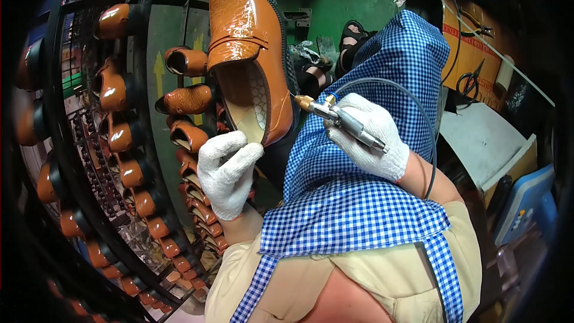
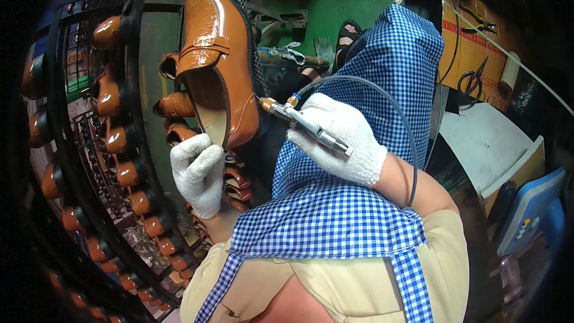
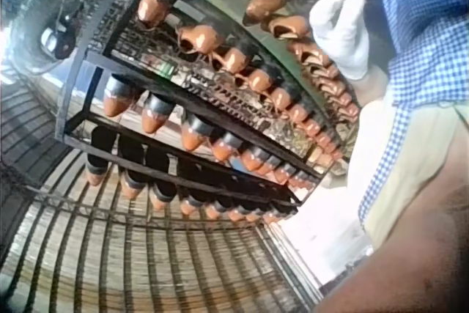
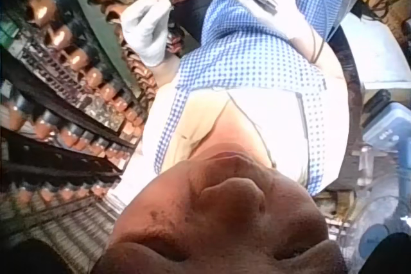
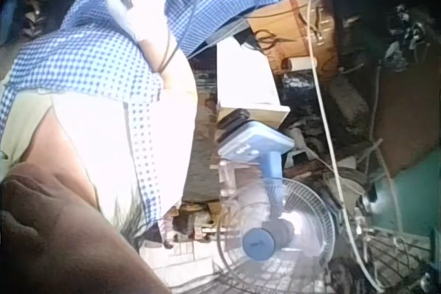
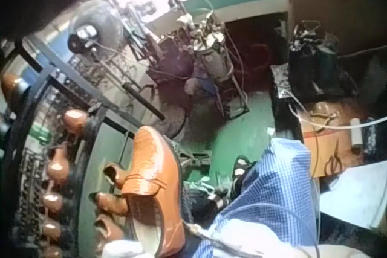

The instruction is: The person uses a spray gun to apply a glossy finish to a brown leather shoe. They hold the shoe with a gloved hand and systematically spray the upper, toe, and heel areas, rotating the shoe to ensure even coverage. The shoe is taken from and returned to a rotating rack filled with similar shoes.

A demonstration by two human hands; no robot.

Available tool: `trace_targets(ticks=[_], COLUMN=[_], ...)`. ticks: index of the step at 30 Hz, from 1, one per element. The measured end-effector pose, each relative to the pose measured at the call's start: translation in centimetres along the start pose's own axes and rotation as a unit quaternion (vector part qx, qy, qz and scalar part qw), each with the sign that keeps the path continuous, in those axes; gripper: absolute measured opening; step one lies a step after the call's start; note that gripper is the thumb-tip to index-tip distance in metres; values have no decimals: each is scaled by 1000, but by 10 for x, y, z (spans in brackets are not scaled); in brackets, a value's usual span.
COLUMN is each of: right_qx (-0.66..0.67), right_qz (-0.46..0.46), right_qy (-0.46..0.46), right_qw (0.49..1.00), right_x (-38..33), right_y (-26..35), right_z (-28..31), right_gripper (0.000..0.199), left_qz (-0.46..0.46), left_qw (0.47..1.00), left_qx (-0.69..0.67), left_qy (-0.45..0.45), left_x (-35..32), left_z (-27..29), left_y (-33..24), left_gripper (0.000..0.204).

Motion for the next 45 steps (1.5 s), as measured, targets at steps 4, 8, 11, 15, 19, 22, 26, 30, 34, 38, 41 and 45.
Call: trace_targets(ticks=[4, 8, 11, 15, 19, 22, 26, 30, 34, 38, 41, 45], right_qx=[6, 18, 45, 15, 65, 19, 12, -18, -11, 51, 12, 2], right_qz=[-10, -15, -23, -61, -119, -103, -60, -36, 8, 7, 51, 52], right_qy=[8, -4, -24, -23, -57, -92, -155, -184, -213, -211, -215, -167], right_qw=[1000, 1000, 998, 998, 989, 990, 986, 982, 977, 976, 975, 985], right_x=[-6, -16, -21, -24, -25, -15, 6, 32, 56, 80, 87, 81], right_y=[1, -1, -3, -5, -18, -14, -15, -13, -17, -22, -14, -2], right_z=[3, 12, 21, 32, 37, 50, 63, 70, 63, 41, 24, 0], right_gripper=[16, 16, 15, 17, 16, 14, 12, 12, 13, 15, 18, 24], left_qz=[-15, -82, -134, -163, -165, -157, -139, -91, -56, -5, 40, 69], left_qw=[998, 988, 974, 966, 967, 969, 977, 982, 974, 960, 964, 990], left_qx=[7, 21, 61, 93, 86, 71, 61, 105, 187, 225, 206, 76], left_qy=[56, 130, 169, 178, 174, 176, 153, 131, 115, 165, 166, 96], left_x=[21, 58, 80, 103, 127, 144, 166, 188, 207, 224, 224, 205], left_z=[2, -11, -21, -40, -55, -63, -76, -83, -82, -77, -66, -39], left_y=[-9, -27, -39, -42, -44, -42, -32, -13, 7, 49, 80, 98], left_gripper=[43, 39, 41, 35, 40, 40, 38, 33, 30, 37, 40, 43])
Point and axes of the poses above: each hand's wrist, its own x-axis towards the middle knuckle, its own z-axis out of the back of the hand, y = z × x, the point moved 9 cm from there along x, towards the middle knuckle, and after that the axes turned 8 degrees about -z, right-handed, at the moved point
